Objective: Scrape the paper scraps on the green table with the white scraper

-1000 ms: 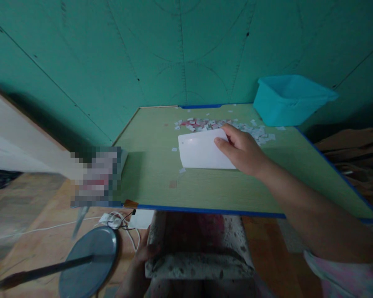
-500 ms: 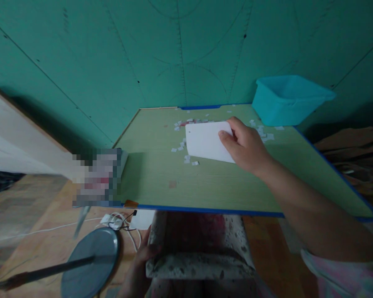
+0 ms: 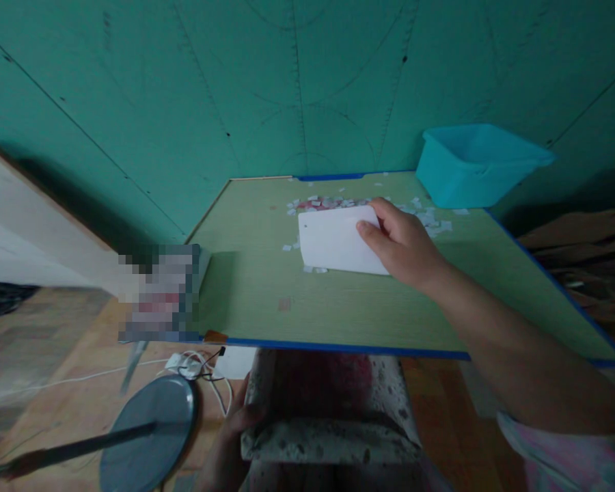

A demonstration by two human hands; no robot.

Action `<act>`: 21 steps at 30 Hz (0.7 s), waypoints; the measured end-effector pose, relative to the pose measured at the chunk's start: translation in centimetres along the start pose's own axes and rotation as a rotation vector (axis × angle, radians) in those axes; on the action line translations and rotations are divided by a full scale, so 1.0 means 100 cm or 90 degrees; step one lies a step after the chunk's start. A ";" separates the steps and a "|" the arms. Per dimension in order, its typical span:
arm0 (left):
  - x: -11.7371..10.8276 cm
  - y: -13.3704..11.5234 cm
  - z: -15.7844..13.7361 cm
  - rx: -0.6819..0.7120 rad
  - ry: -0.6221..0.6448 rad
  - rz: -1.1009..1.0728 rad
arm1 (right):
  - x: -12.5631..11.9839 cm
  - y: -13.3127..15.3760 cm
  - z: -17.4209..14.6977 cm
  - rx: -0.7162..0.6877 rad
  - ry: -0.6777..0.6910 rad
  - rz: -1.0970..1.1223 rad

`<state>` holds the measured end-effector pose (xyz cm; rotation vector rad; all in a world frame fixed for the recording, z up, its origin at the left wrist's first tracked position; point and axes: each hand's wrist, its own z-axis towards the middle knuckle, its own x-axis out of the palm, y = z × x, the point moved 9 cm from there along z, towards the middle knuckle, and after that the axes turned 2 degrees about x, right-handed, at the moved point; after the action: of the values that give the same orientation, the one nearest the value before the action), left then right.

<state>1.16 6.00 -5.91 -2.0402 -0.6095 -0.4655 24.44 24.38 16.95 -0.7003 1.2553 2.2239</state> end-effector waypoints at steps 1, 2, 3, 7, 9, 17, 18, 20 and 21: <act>-0.002 0.000 0.000 0.002 -0.010 0.005 | 0.003 0.001 0.000 -0.004 0.017 -0.003; -0.004 0.000 0.000 0.002 -0.021 0.007 | 0.006 0.002 -0.001 -0.007 0.037 -0.002; -0.005 0.000 -0.001 0.004 -0.030 0.007 | 0.008 0.003 -0.001 -0.009 0.055 0.004; -0.003 0.000 0.000 0.010 -0.025 -0.014 | 0.005 -0.001 -0.001 0.007 0.031 0.013; 0.001 0.000 0.000 0.005 -0.016 -0.028 | 0.000 -0.003 0.000 0.019 -0.001 -0.003; 0.005 -0.005 -0.001 0.015 -0.019 0.007 | -0.009 -0.003 0.003 0.040 -0.030 -0.124; 0.003 -0.005 -0.001 0.018 -0.021 0.013 | -0.013 -0.004 0.003 0.041 -0.052 -0.132; 0.002 -0.004 -0.001 0.015 -0.019 0.009 | -0.021 -0.005 0.003 0.048 -0.092 -0.137; 0.002 -0.003 -0.002 0.010 -0.022 0.006 | -0.023 -0.007 0.003 0.052 -0.106 -0.138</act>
<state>1.16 6.03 -5.53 -2.0384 -0.6220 -0.4194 26.49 24.61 18.15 -0.5779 1.1251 1.9990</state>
